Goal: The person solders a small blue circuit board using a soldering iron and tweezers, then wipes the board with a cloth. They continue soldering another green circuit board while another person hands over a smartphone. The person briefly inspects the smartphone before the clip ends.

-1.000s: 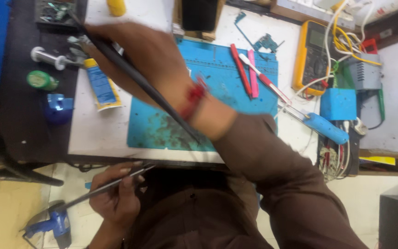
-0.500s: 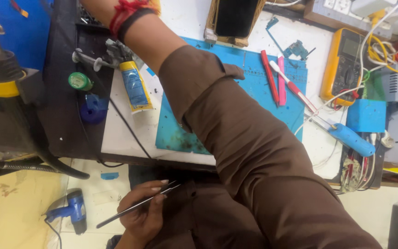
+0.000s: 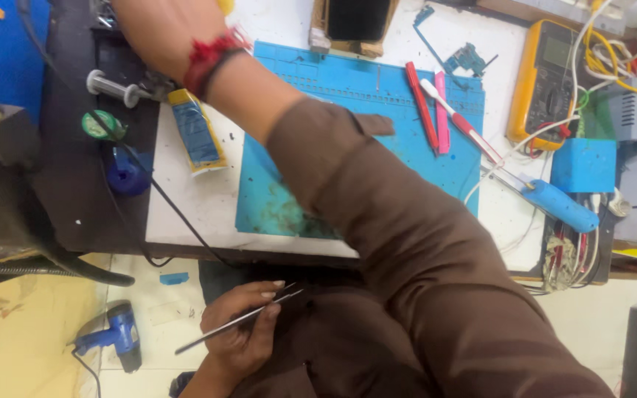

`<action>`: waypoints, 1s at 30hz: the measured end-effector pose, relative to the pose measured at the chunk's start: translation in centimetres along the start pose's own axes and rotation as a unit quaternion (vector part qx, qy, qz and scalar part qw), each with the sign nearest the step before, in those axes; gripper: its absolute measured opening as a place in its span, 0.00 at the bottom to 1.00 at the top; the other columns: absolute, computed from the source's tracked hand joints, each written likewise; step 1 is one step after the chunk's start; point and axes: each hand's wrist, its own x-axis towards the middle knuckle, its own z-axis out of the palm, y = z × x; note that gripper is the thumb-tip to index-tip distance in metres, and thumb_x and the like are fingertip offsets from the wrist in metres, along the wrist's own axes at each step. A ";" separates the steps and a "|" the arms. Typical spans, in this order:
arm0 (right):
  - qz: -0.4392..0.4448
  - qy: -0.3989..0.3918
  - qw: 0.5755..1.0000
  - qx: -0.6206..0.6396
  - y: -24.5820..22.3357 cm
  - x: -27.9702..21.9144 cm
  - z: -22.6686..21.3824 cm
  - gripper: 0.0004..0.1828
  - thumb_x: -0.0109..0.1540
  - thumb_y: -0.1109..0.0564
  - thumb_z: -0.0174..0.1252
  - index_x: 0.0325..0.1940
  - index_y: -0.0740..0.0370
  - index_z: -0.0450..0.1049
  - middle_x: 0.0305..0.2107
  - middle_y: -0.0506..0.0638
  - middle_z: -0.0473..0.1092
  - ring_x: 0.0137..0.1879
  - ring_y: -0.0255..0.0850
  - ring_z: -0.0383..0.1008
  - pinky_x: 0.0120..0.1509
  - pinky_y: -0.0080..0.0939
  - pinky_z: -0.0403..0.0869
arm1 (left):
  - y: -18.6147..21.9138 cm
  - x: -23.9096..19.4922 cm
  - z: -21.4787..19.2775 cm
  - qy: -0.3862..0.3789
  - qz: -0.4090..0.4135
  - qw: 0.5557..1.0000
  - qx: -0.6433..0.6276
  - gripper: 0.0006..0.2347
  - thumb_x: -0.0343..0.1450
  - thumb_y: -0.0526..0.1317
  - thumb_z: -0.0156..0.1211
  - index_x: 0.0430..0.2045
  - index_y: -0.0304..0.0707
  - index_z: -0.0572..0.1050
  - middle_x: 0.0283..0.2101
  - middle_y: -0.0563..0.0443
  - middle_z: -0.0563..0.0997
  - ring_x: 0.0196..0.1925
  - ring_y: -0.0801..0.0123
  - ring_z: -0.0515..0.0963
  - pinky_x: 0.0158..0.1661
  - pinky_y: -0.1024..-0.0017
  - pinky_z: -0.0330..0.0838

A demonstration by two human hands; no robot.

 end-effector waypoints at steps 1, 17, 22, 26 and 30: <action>-0.002 0.038 0.999 0.003 -0.1 -1.4 -0.3 0.07 0.56 0.56 0.61 0.37 0.59 0.78 0.27 0.55 0.76 0.34 0.50 0.77 0.35 0.50 0.73 | -0.2 0.1 0.2 -0.006 -0.007 1.000 -0.012 0.06 0.70 0.29 0.63 0.37 0.31 0.73 0.39 0.38 0.84 0.42 0.59 0.88 0.41 0.71 0.82; 0.014 0.132 0.896 0.424 7.6 -16.6 -12.4 0.06 0.66 0.59 0.56 0.44 0.62 0.75 0.33 0.46 0.78 0.37 0.32 0.84 0.40 0.34 0.84 | 1.8 5.7 3.0 -0.038 -0.036 0.977 0.205 0.05 0.75 0.36 0.58 0.32 0.34 0.75 0.24 0.45 0.79 0.24 0.60 0.80 0.29 0.65 0.72; 0.166 0.126 0.853 0.479 12.8 -26.7 -19.6 0.11 0.72 0.60 0.62 0.37 0.68 0.71 0.31 0.43 0.70 0.36 0.28 0.68 0.42 0.33 0.69 | 1.5 11.7 2.9 -0.117 -0.017 0.867 0.484 0.13 0.76 0.47 0.63 0.28 0.38 0.74 0.24 0.44 0.79 0.25 0.47 0.79 0.27 0.54 0.70; 0.272 0.071 0.837 0.470 10.8 -32.9 -21.0 0.08 0.67 0.61 0.62 0.35 0.62 0.71 0.28 0.41 0.69 0.33 0.26 0.67 0.35 0.29 0.68 | 1.9 13.9 3.4 -0.108 -0.018 0.838 0.535 0.13 0.75 0.48 0.65 0.39 0.36 0.76 0.32 0.41 0.81 0.32 0.45 0.80 0.33 0.53 0.71; 0.320 0.089 0.852 0.405 6.4 -37.2 -20.3 0.07 0.64 0.63 0.62 0.44 0.63 0.72 0.33 0.45 0.76 0.38 0.28 0.78 0.42 0.29 0.77 | 2.4 13.9 5.6 -0.062 0.094 0.842 0.528 0.15 0.71 0.43 0.65 0.45 0.30 0.76 0.48 0.37 0.80 0.50 0.47 0.78 0.50 0.52 0.68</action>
